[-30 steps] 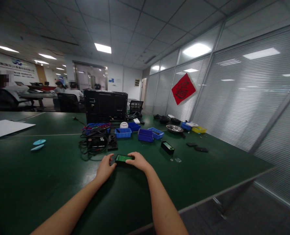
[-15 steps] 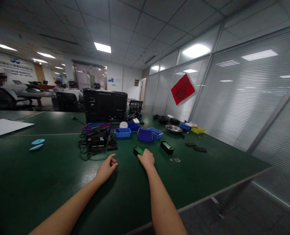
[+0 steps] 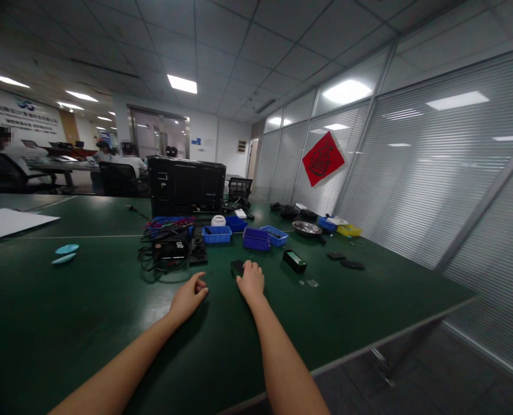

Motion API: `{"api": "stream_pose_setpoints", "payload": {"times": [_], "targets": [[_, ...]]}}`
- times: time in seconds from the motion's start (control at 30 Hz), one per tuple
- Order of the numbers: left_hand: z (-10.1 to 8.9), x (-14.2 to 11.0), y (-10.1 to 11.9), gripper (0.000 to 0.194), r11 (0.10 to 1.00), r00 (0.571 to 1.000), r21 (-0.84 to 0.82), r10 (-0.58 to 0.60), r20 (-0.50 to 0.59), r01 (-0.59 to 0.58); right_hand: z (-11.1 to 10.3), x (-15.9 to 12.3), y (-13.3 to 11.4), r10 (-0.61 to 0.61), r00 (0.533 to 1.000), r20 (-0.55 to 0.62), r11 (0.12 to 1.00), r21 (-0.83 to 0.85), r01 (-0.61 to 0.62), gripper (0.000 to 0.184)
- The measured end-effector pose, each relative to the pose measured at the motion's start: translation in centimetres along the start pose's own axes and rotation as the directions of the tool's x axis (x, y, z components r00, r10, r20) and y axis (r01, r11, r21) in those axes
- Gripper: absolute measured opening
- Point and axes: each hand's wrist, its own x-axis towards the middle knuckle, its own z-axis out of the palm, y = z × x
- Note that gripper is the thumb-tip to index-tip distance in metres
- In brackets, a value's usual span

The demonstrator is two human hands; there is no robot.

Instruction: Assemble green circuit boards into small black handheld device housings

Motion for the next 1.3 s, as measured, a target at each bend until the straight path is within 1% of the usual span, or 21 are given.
{"api": "stream_pose_setpoints", "payload": {"times": [0.07, 0.17, 0.3, 0.37, 0.5, 0.57, 0.6, 0.7, 0.77, 0.9, 1.0, 1.07, 1.1, 1.17, 1.23, 1.27, 1.3], "targets": [[-0.1, 0.0, 0.1, 0.045, 1.0, 1.0, 0.01, -0.011, 0.01, 0.011, 0.3, -0.3, -0.3, -0.024, 1.0, 0.016, 1.0, -0.01, 0.025, 0.032], [-0.4, -0.1, 0.4, 0.045, 1.0, 1.0, 0.016, -0.019, 0.019, 0.019, 0.3, -0.3, -0.4, -0.011, 0.999, 0.031, 1.0, -0.004, 0.011, 0.036], [-0.6, -0.3, 0.8, 0.044, 0.999, 0.999, 0.014, -0.035, 0.032, 0.034, -0.2, -0.1, -0.2, 0.036, 0.994, 0.105, 0.999, 0.02, -0.038, 0.05], [-0.7, -0.3, 0.8, 0.044, 0.999, 0.999, 0.013, -0.036, 0.034, 0.035, -0.5, 0.0, -0.2, 0.065, 0.987, 0.147, 0.998, 0.011, -0.068, 0.047], [-0.5, -0.2, 0.6, 0.043, 1.0, 0.999, 0.012, -0.028, 0.033, 0.028, -1.0, 0.2, 0.0, 0.137, 0.973, 0.187, 0.99, -0.016, -0.137, 0.033], [-0.5, -0.2, 0.5, 0.043, 1.0, 0.999, 0.013, -0.021, 0.031, 0.02, -1.2, 0.2, 0.2, 0.163, 0.973, 0.164, 0.987, -0.039, -0.158, 0.032], [-0.4, -0.2, 0.5, 0.043, 1.0, 0.999, 0.013, -0.018, 0.029, 0.018, -1.2, 0.2, 0.2, 0.162, 0.978, 0.13, 0.986, -0.061, -0.155, 0.031], [-0.4, -0.2, 0.6, 0.043, 1.0, 1.0, 0.012, -0.015, 0.024, 0.015, -1.1, -0.2, -0.2, 0.099, 0.995, -0.019, 0.984, -0.147, -0.101, 0.03], [-0.4, -0.3, 0.7, 0.043, 1.0, 1.0, 0.015, -0.023, 0.022, 0.022, -0.8, -0.7, -0.9, 0.036, 0.996, -0.087, 0.981, -0.187, -0.052, 0.028], [-0.4, -0.2, 0.7, 0.043, 0.999, 0.999, 0.02, -0.028, 0.023, 0.027, -0.1, -1.8, -2.6, -0.091, 0.991, -0.095, 0.975, -0.21, 0.07, 0.027], [-0.3, -0.1, 0.5, 0.043, 1.0, 1.0, 0.017, -0.012, 0.012, 0.012, 0.2, -2.4, -3.4, -0.144, 0.984, -0.1, 0.971, -0.204, 0.122, 0.035], [-0.3, -0.1, 0.4, 0.043, 1.0, 1.0, 0.014, -0.003, 0.008, 0.003, 0.2, -2.3, -3.3, -0.129, 0.984, -0.119, 0.982, -0.153, 0.11, 0.039], [-0.3, -0.1, 0.3, 0.043, 1.0, 1.0, 0.013, -0.004, 0.01, 0.004, 0.2, -2.2, -3.0, -0.099, 0.987, -0.123, 0.991, -0.104, 0.086, 0.04], [-0.3, -0.1, 0.3, 0.043, 1.0, 1.0, 0.011, -0.01, 0.013, 0.009, 0.1, -1.5, -2.1, 0.0, 0.995, -0.095, 0.999, 0.041, 0.004, 0.04], [-0.3, -0.1, 0.2, 0.043, 1.0, 1.0, 0.008, -0.007, 0.009, 0.007, 0.0, -0.6, -1.1, 0.105, 0.994, 0.006, 0.969, 0.223, -0.104, 0.04], [-0.3, -0.1, 0.2, 0.042, 1.0, 1.0, 0.005, -0.002, 0.005, 0.002, 0.0, -0.2, -0.6, 0.131, 0.99, 0.056, 0.944, 0.297, -0.142, 0.038], [-0.3, -0.1, 0.2, 0.042, 1.0, 1.0, 0.001, 0.004, 0.0, -0.004, 0.2, 0.2, -0.3, 0.13, 0.987, 0.096, 0.924, 0.35, -0.155, 0.036]]}}
